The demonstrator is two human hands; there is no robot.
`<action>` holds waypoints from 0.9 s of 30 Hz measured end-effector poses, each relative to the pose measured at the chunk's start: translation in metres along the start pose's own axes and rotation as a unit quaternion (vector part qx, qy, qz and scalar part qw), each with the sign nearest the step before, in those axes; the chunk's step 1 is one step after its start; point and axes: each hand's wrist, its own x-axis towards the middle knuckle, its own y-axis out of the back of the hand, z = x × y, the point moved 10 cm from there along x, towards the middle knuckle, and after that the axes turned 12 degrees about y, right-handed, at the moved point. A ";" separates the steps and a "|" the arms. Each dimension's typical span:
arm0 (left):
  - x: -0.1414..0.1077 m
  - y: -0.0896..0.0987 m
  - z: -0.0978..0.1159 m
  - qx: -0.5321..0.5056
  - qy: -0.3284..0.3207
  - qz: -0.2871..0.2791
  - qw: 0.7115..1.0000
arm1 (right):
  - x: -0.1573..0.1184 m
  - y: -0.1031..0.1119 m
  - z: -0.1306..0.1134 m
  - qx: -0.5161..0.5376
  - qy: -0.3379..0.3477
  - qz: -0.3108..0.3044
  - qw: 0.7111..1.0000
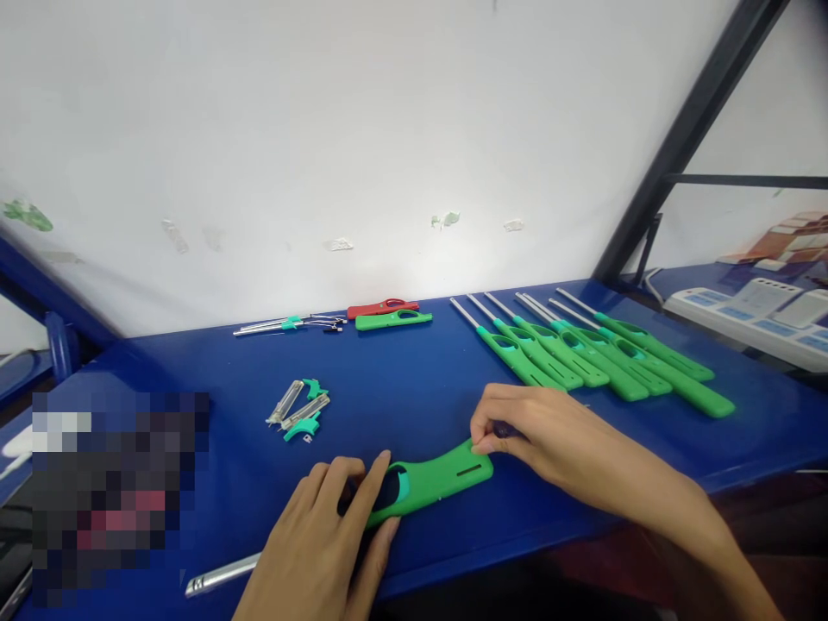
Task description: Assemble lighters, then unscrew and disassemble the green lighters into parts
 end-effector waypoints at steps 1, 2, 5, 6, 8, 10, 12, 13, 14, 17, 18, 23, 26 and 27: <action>0.001 0.001 0.002 0.000 -0.007 0.000 1.000 | 0.000 0.001 -0.001 0.004 0.003 0.005 1.000; 0.002 0.001 0.003 0.002 -0.012 -0.003 1.000 | 0.000 0.003 -0.002 0.008 0.006 0.012 1.000; 0.003 0.000 0.007 0.008 -0.016 -0.012 1.000 | 0.000 0.010 -0.006 0.017 0.016 0.042 0.999; 0.003 0.000 0.008 0.010 -0.012 -0.014 1.000 | 0.001 0.012 -0.007 0.016 0.017 0.052 0.998; 0.003 0.001 0.009 0.008 -0.004 -0.014 1.000 | 0.008 0.015 -0.011 0.009 0.023 0.067 0.997; 0.002 0.001 0.009 0.005 0.003 -0.013 1.000 | 0.021 0.015 -0.017 -0.007 0.040 0.063 0.997; 0.002 0.000 0.009 0.004 0.010 -0.018 1.000 | 0.042 0.010 -0.026 -0.030 0.073 0.039 0.996; 0.001 0.000 0.008 0.003 0.013 -0.019 1.000 | 0.053 0.005 -0.032 -0.043 0.094 0.020 0.994; 0.000 -0.001 0.008 0.003 0.015 -0.020 1.000 | 0.065 -0.001 -0.038 -0.057 0.115 -0.002 0.992; -0.001 -0.003 0.006 0.004 0.024 -0.023 0.999 | 0.099 -0.022 -0.057 -0.097 0.167 -0.070 0.979; -0.002 -0.005 0.006 0.004 0.027 -0.025 0.999 | 0.110 -0.029 -0.063 -0.108 0.181 -0.087 0.974; -0.002 -0.013 0.004 0.005 0.026 -0.032 0.999 | 0.166 -0.055 -0.095 -0.151 0.219 -0.116 0.957; -0.002 -0.016 0.003 0.013 0.026 -0.029 0.999 | 0.194 -0.067 -0.108 -0.170 0.225 -0.122 0.952; -0.002 -0.017 0.003 0.015 0.025 -0.027 0.999 | 0.201 -0.070 -0.111 -0.175 0.225 -0.123 0.950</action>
